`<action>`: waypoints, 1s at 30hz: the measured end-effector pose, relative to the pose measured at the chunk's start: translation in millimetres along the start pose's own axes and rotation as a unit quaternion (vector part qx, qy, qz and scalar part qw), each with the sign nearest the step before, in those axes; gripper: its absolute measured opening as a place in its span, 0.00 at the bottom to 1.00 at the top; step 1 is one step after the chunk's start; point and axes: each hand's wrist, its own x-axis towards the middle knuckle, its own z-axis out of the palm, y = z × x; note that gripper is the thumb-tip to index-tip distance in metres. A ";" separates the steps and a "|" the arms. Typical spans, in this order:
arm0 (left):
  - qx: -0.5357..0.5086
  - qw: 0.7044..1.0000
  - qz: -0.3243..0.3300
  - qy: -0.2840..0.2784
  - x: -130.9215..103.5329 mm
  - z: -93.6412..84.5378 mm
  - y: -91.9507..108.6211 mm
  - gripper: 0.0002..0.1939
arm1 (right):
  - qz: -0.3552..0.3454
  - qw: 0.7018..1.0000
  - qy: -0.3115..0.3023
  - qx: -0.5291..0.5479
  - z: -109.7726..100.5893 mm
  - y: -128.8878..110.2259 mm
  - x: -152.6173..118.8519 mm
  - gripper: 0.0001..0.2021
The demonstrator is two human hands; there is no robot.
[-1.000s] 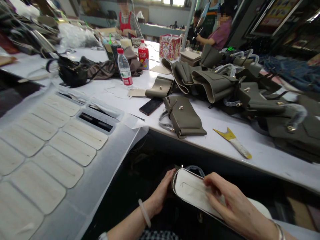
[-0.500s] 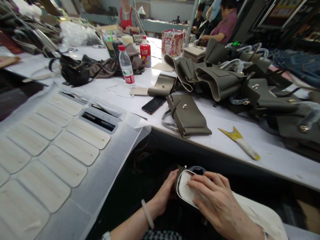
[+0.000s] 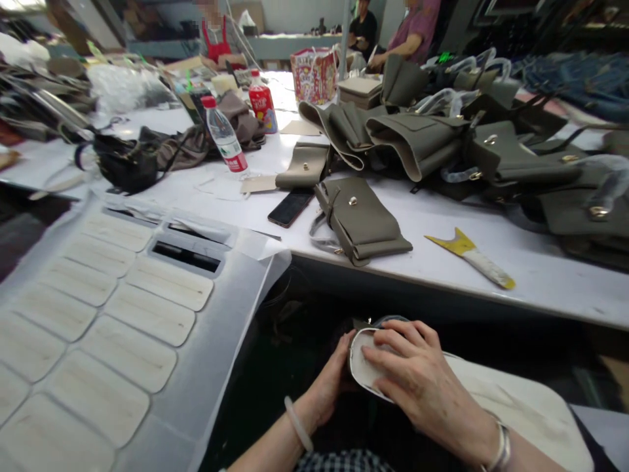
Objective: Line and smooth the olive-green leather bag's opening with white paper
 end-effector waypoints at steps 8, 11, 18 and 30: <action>-0.014 0.999 -0.024 -0.027 -5.4 4.7 6.3 0.40 | 0.031 0.997 0.065 0.006 19.5 -1.0 -13.5 0.21; 0.000 0.999 -0.045 -0.027 -8.0 6.5 11.5 0.41 | 0.043 0.996 0.074 0.010 19.8 -2.0 -15.6 0.23; 0.056 0.995 -0.059 -0.058 -12.1 4.0 24.8 0.39 | 0.062 0.992 0.108 0.022 23.9 -1.3 -18.4 0.24; 0.078 0.989 -0.099 -0.073 -11.7 -12.7 18.8 0.37 | 0.051 0.987 0.143 0.046 29.8 -2.8 -17.4 0.15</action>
